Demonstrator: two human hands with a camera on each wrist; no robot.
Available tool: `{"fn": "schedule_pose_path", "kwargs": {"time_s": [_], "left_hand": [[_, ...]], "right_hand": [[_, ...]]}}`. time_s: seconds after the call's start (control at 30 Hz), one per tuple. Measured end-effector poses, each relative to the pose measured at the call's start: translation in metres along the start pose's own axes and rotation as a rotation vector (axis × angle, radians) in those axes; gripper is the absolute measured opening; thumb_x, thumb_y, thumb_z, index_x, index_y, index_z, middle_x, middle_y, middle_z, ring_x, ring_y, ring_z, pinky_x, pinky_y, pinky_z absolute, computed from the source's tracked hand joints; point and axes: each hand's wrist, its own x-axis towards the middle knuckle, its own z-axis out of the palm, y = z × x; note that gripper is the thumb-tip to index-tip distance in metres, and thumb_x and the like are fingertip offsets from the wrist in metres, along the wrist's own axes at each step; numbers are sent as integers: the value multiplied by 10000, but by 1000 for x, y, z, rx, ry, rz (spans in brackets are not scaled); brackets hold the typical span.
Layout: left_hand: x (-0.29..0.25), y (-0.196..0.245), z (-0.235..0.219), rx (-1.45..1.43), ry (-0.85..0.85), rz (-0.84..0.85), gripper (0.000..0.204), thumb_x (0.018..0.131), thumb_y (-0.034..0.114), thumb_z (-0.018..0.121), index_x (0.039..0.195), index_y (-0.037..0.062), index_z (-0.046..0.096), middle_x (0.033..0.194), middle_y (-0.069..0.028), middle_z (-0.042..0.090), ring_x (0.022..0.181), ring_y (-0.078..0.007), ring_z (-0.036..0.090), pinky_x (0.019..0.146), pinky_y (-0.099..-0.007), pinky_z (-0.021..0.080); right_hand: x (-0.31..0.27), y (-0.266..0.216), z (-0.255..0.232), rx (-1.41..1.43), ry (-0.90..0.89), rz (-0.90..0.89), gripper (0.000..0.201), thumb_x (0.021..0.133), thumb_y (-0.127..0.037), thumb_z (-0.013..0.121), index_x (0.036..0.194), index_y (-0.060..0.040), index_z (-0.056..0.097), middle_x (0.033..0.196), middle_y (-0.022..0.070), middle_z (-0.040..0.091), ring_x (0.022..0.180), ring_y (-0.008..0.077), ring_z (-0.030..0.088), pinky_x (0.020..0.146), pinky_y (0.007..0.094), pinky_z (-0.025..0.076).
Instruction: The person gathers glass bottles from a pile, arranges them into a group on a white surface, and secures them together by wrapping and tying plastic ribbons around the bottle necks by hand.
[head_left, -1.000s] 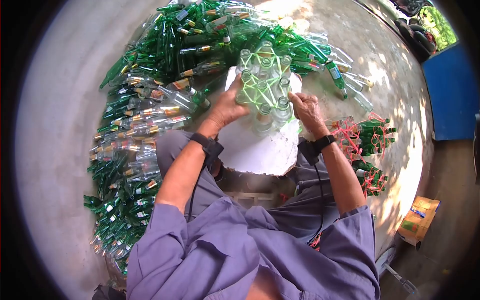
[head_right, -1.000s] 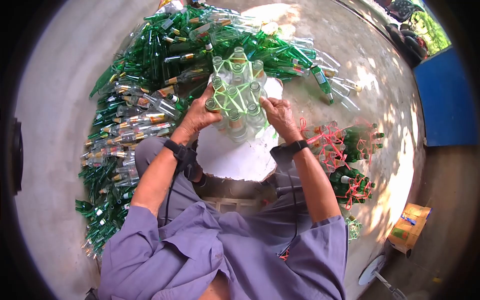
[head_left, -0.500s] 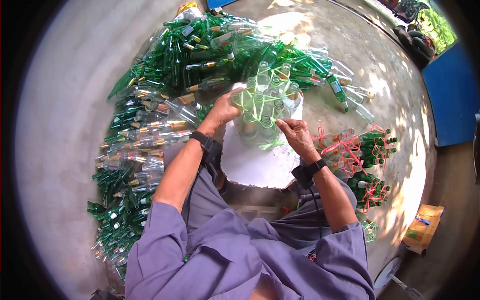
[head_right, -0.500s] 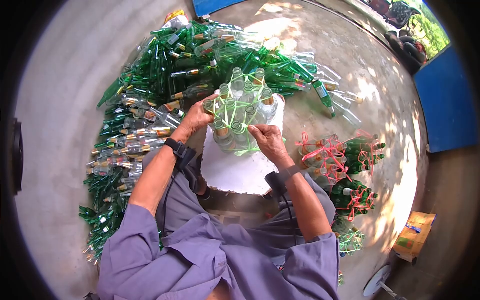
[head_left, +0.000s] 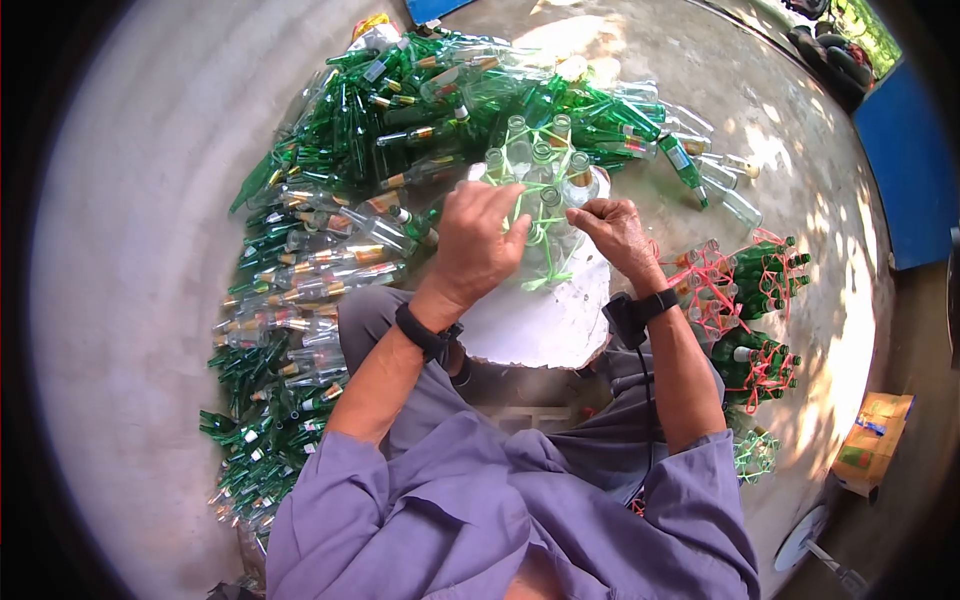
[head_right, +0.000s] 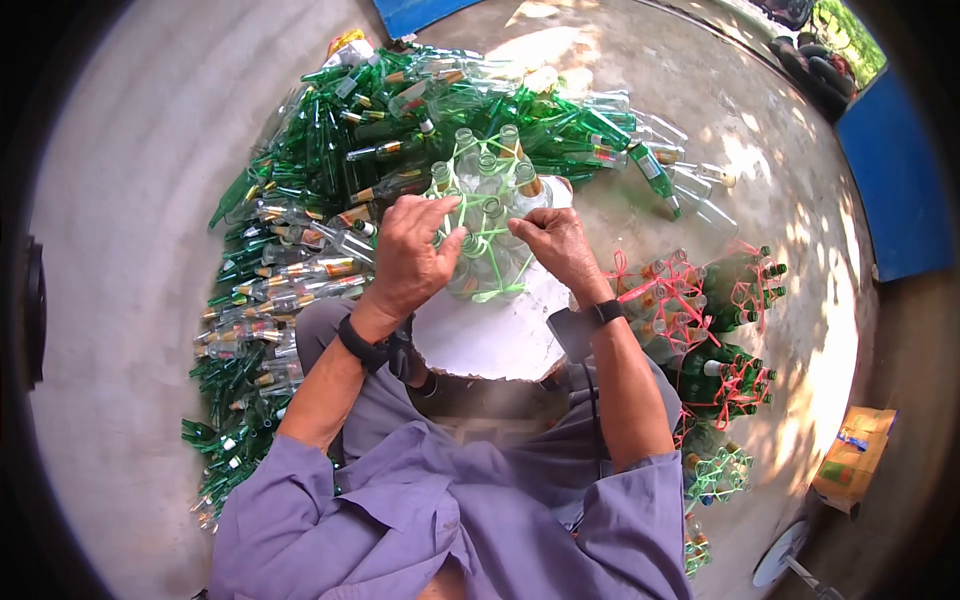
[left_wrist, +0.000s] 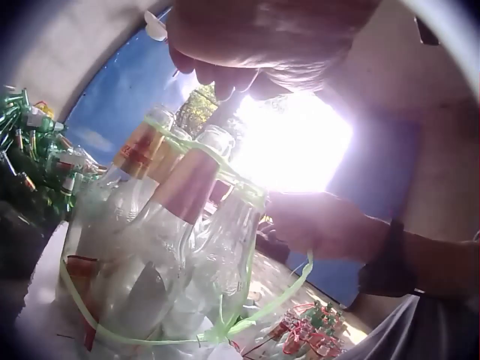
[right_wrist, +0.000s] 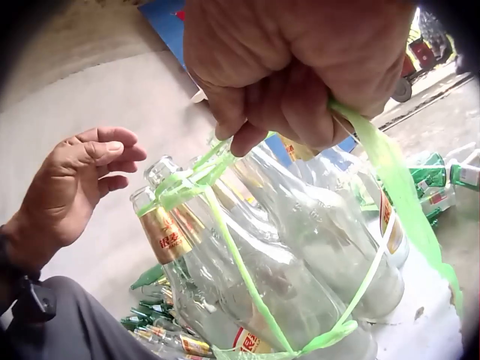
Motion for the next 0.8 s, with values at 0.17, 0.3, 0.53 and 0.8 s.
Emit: {"fn": "schedule_pose_path", "kwargs": {"time_s": [0.17,0.3,0.53,0.8], "left_hand": [[5,14,36,39,-194,84,296,809,166,763,1089,80,723,970,-64,705,943,-245,633,828,-399,446],[0,15,55,89,-254,24,137,814,162,749,932,96,725,896,-38,640,889,-246,623,767,-397,463],[0,9,64,-6,-170,9,67,797,120,748,801,78,696,772,-50,588,825,-262,587,740,-393,492],[0,8,65,-71,-159,125,86,756,91,784,777,75,702,808,-39,611,849,-269,561,799,-395,463]], "right_hand": [[-2,2,-10,100,26,8,328,910,-244,738,760,47,714,570,-68,463,558,31,392,469,274,314],[-2,-4,-14,88,0,65,314,908,-254,733,795,39,741,563,-67,471,556,25,400,470,263,310],[0,20,-17,492,-53,273,292,929,-249,703,787,6,695,612,-65,466,507,41,382,455,230,286],[-21,92,23,332,68,499,292,833,-105,576,1001,65,743,722,109,681,617,185,604,557,312,493]]}}
